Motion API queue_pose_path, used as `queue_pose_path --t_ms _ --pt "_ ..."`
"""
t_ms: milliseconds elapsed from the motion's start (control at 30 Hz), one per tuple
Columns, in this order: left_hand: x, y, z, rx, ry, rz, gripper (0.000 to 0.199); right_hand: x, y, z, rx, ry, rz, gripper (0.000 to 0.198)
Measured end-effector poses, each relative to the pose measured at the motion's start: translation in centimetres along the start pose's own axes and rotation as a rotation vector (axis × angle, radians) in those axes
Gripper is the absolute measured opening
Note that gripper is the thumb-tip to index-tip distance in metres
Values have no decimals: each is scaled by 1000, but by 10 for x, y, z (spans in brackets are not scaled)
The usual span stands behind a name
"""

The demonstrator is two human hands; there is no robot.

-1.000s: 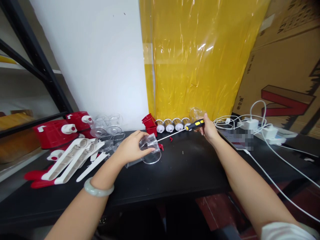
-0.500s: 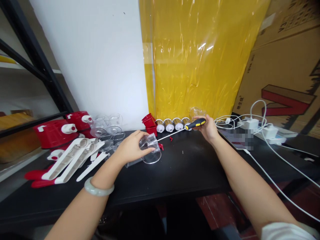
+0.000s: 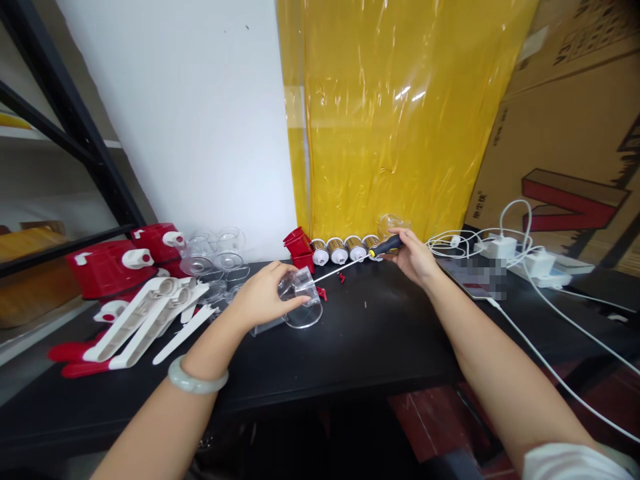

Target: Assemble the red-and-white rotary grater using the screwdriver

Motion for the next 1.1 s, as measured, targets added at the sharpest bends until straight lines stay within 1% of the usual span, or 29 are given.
queue_pose_path --t_ms 100,133,200,233,300,367,433,500,533,600,667,700,733,800,867,900,967,1033,1067,1100 --pt "0 0 0 1 -6 -1 62 3 5 -2 115 13 180 45" --pt "0 0 0 1 -6 -1 62 4 6 -2 127 9 186 51" --pt "0 0 0 2 -1 2 62 3 5 -3 90 7 104 56" --pt "0 0 0 3 2 4 62 1 4 -2 51 13 49 54" --pt "0 0 0 4 7 5 61 -2 2 -2 -7 44 -28 41" --pt "0 0 0 2 8 3 61 -3 1 -1 -9 52 -13 34" --pt "1 0 0 -2 8 -2 62 -2 2 -1 62 23 93 34" --pt "1 1 0 -5 6 -4 62 -1 5 -1 140 -13 194 44" --pt "1 1 0 -4 5 -3 62 -2 5 -1 151 -24 200 48" --pt "1 0 0 -1 3 -2 62 -3 4 -1 97 -22 114 47" --pt "1 0 0 -1 4 0 62 -5 2 0 9 -5 2 36" --pt "1 0 0 -2 5 2 62 -6 1 0 -14 3 -18 32" --pt "1 0 0 -5 6 5 62 -6 2 1 -10 8 -2 31" --pt "1 0 0 -7 4 10 62 -5 4 0 64 3 128 33" --pt "1 0 0 -2 -2 12 61 -3 8 -1 150 -14 275 46" --pt "1 0 0 1 -4 11 61 -2 9 -2 168 -30 300 52" --pt "1 0 0 5 -5 9 61 -2 9 -3 129 -56 222 54" --pt "1 0 0 1 -2 8 61 -4 6 -3 41 -48 76 41" --pt "1 0 0 -3 0 8 62 -6 5 -2 7 -30 28 34" --pt "1 0 0 -5 1 9 62 -7 4 -1 -13 -10 15 31"
Point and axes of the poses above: each hand's wrist, its own z-axis away from the middle knuckle, its own y-axis out of the back of the hand, x = y × z, the point moved 1 cm from there along -z, towards the middle knuckle, and after that the axes turned 1 degree about x, right-handed, at the moved point
